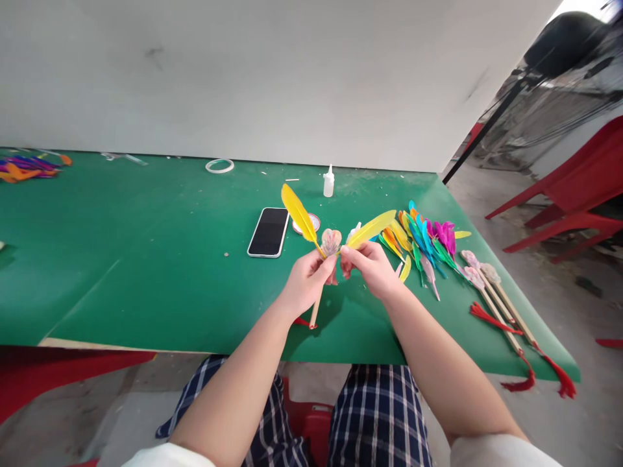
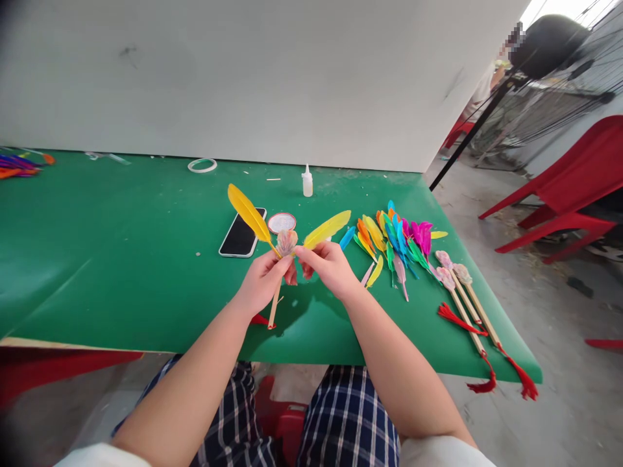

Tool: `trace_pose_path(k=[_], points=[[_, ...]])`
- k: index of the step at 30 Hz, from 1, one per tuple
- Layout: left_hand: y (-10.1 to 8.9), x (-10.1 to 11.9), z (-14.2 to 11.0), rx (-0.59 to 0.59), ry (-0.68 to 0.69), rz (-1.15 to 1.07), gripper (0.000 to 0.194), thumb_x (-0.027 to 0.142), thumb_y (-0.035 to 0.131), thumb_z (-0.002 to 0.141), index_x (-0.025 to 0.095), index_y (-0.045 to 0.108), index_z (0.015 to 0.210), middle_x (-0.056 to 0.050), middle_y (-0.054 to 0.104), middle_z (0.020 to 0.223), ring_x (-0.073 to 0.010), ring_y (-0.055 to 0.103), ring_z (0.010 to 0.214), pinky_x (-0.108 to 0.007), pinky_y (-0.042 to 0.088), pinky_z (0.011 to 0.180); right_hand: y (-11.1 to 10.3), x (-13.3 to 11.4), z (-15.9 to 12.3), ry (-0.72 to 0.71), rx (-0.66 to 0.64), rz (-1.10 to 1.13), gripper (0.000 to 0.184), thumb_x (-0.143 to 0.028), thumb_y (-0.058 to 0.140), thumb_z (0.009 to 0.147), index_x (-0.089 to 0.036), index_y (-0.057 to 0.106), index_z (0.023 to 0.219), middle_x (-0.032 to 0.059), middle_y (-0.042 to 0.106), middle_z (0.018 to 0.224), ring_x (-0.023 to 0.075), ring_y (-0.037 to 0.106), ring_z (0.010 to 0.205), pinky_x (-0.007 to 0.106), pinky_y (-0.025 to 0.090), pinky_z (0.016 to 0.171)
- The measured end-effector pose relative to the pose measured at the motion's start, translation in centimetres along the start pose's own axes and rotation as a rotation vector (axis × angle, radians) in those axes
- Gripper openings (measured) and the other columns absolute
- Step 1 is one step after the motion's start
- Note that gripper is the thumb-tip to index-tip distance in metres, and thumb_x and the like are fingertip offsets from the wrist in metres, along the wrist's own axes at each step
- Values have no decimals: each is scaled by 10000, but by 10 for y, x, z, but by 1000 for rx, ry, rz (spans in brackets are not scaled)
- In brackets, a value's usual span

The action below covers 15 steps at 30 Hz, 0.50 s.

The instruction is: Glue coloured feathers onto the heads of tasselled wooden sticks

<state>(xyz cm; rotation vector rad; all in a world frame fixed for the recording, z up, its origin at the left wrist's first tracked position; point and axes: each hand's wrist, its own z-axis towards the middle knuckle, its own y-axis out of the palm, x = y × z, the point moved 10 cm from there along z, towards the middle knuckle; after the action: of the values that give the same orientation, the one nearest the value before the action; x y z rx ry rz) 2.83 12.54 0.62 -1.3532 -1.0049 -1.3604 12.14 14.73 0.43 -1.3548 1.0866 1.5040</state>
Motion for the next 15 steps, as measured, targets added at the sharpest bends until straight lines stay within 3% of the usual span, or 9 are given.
trace_pose_path(k=[6, 15], points=[[3, 0, 0, -37, 17, -34, 252, 376, 456, 824, 164, 496, 694, 32, 502, 552, -93, 488, 516, -229, 417, 543, 8, -6, -3, -74, -66, -64, 398, -462, 538, 771, -170, 492, 503, -33, 470, 433, 74, 450, 424, 221, 363, 449], [5, -3, 0, -12, 48, -68, 283, 387, 444, 828, 173, 455, 642, 42, 471, 514, -82, 467, 476, -219, 412, 491, 15, -5, -3, -73, -105, -29, 391, -471, 524, 777, -176, 482, 525, -40, 465, 441, 77, 452, 414, 226, 365, 445]])
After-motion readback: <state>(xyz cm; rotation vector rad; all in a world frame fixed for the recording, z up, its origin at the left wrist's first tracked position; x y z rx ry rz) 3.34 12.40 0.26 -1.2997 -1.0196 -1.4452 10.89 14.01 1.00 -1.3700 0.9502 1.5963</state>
